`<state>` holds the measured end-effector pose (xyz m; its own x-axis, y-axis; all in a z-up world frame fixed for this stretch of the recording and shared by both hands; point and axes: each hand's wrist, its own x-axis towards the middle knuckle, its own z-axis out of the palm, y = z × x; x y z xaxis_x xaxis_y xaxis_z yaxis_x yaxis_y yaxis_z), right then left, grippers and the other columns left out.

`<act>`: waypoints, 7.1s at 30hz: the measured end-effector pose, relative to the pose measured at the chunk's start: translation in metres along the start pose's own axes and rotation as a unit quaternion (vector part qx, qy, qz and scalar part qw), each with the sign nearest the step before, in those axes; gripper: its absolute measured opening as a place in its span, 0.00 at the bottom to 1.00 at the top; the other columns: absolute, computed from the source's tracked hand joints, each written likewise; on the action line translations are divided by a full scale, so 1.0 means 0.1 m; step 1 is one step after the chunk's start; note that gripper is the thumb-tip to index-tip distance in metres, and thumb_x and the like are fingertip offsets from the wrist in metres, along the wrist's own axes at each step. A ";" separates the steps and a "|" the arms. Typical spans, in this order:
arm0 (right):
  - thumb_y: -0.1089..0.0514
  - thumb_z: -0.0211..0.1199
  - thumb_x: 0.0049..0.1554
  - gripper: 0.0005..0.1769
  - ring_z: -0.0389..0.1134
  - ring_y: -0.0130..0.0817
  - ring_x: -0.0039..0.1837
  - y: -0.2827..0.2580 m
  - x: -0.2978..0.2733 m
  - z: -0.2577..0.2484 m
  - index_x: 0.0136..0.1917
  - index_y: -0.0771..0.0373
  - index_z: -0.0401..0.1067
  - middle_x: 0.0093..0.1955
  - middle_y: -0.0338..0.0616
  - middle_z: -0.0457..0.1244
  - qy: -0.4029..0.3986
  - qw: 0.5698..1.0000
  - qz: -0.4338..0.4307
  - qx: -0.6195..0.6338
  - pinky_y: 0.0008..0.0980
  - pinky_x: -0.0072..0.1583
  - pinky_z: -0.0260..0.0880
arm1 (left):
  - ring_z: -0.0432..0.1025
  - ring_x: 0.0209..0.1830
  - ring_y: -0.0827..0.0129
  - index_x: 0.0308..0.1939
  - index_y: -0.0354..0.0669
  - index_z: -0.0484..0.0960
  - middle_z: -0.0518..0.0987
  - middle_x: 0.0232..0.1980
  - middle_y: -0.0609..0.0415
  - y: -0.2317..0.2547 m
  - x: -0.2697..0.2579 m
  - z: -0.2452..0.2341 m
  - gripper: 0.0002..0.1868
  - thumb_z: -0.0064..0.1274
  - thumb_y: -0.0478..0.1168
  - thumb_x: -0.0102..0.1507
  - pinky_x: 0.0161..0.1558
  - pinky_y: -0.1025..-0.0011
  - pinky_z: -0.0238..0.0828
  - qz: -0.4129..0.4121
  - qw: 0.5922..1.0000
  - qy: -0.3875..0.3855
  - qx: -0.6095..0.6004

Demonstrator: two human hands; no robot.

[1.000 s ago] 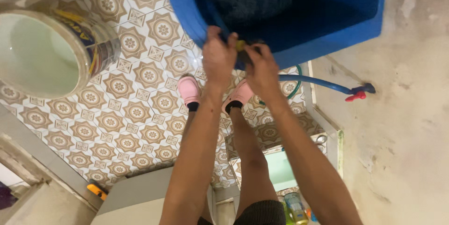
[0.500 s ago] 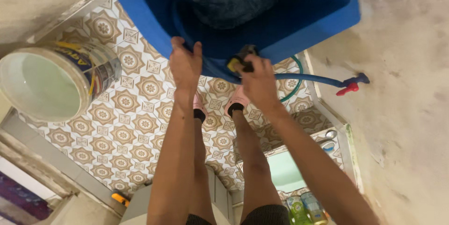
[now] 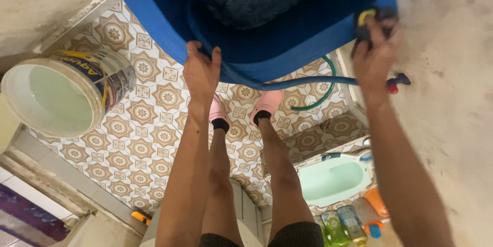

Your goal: The person wets a cloth in a blue tub, then wipes a section of the wall near the floor with the cloth. The person repeatedly rubs the same area of the wall with the cloth.

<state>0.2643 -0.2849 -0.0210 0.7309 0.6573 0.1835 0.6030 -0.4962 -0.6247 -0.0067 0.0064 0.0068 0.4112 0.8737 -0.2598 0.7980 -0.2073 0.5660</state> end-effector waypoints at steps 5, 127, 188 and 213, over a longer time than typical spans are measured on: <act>0.67 0.58 0.54 0.28 0.62 0.58 0.63 -0.75 -0.47 0.47 0.69 0.67 0.74 0.60 0.60 0.58 -0.017 0.998 0.061 0.026 0.49 0.68 0.63 | 0.75 0.33 0.51 0.65 0.27 0.66 0.77 0.36 0.43 0.03 -0.05 0.08 0.38 0.66 0.39 0.56 0.41 0.58 0.75 0.085 0.995 0.051 -0.024; 0.53 0.55 0.67 0.14 0.65 0.24 0.53 -5.04 -2.19 -1.33 0.61 0.64 0.68 0.52 0.38 0.65 -0.161 0.782 0.261 0.542 0.27 0.53 0.67 | 0.73 0.62 0.67 0.71 0.46 0.73 0.77 0.65 0.56 0.39 -3.11 -3.61 0.40 0.36 0.72 0.70 0.64 0.61 0.67 -0.172 0.473 -0.533 -0.680; 0.49 0.55 0.66 0.23 0.69 0.34 0.60 -7.22 -3.47 -0.35 0.70 0.63 0.69 0.63 0.47 0.67 -0.094 0.929 0.206 0.294 0.32 0.60 0.70 | 0.74 0.33 0.72 0.59 0.42 0.78 0.82 0.43 0.58 -2.25 -3.29 -5.14 0.23 0.49 0.55 0.69 0.33 0.72 0.71 -0.216 0.777 -0.375 -0.457; 0.53 0.61 0.66 0.24 0.72 0.44 0.42 -7.93 -3.50 -0.29 0.70 0.67 0.69 0.48 0.53 0.71 -0.026 0.634 0.370 0.679 0.37 0.43 0.76 | 0.67 0.67 0.56 0.68 0.45 0.70 0.73 0.65 0.47 -2.18 -2.80 -5.39 0.40 0.35 0.73 0.69 0.65 0.51 0.66 -0.182 0.562 -0.521 -0.616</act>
<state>-0.4605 -0.1381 0.4323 0.6207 0.5650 -0.5435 -0.7550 0.2437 -0.6088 -0.5328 0.0444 0.3779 0.8663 -0.1060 -0.4882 0.2663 0.9248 0.2717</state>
